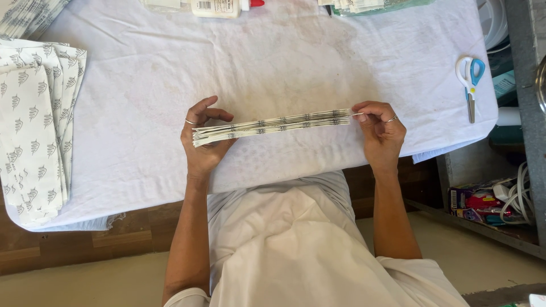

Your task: Applying glue to paper strips and stacking them in a packaging factory.

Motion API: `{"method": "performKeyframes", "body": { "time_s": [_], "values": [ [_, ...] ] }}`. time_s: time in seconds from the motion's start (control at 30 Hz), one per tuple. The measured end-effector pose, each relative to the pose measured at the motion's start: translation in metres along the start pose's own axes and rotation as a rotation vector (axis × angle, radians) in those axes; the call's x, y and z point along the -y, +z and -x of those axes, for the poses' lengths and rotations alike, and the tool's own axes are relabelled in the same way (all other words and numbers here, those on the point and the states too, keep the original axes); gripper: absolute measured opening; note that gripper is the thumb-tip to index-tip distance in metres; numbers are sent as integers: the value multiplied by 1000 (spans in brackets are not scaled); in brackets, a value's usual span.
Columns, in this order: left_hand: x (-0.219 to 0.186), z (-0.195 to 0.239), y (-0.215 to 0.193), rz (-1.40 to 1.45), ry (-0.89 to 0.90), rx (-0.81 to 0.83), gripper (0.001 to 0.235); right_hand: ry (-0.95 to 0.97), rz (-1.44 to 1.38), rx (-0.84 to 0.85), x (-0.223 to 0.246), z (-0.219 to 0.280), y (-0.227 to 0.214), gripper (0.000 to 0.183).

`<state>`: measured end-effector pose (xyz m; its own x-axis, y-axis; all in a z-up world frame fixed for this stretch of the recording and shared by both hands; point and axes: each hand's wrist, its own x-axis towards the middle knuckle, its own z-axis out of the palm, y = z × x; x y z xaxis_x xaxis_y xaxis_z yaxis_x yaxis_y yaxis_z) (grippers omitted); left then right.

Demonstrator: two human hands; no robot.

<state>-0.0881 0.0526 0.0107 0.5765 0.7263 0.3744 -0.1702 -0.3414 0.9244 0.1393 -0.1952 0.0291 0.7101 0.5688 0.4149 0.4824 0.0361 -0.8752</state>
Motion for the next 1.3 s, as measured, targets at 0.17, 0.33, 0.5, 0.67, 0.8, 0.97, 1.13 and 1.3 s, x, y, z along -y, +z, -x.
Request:
{"method": "performKeyframes", "body": {
  "time_s": [0.17,0.33,0.5,0.67,0.8,0.97,1.13,1.3],
  "values": [
    [0,0,2,3,2,6,76,-14,-5,-14,-13,1,4,6],
    [3,0,1,13,2,6,76,-5,18,4,-14,5,5,8],
    [1,-1,1,15,-6,6,75,-44,-157,247,-6,7,2,73],
    [-3,-2,1,18,-35,33,70,42,-76,366,9,9,23,71],
    [3,-2,-3,-17,-38,35,58,77,-70,215,-8,8,19,31],
    [-22,1,-14,16,-95,9,63,140,-280,130,-24,9,4,24],
    [-82,-2,-41,90,-155,106,93,114,-374,106,35,3,-27,53],
    [-190,-11,-13,-277,356,409,84,-108,-131,262,143,8,-23,62]
  ]
}}
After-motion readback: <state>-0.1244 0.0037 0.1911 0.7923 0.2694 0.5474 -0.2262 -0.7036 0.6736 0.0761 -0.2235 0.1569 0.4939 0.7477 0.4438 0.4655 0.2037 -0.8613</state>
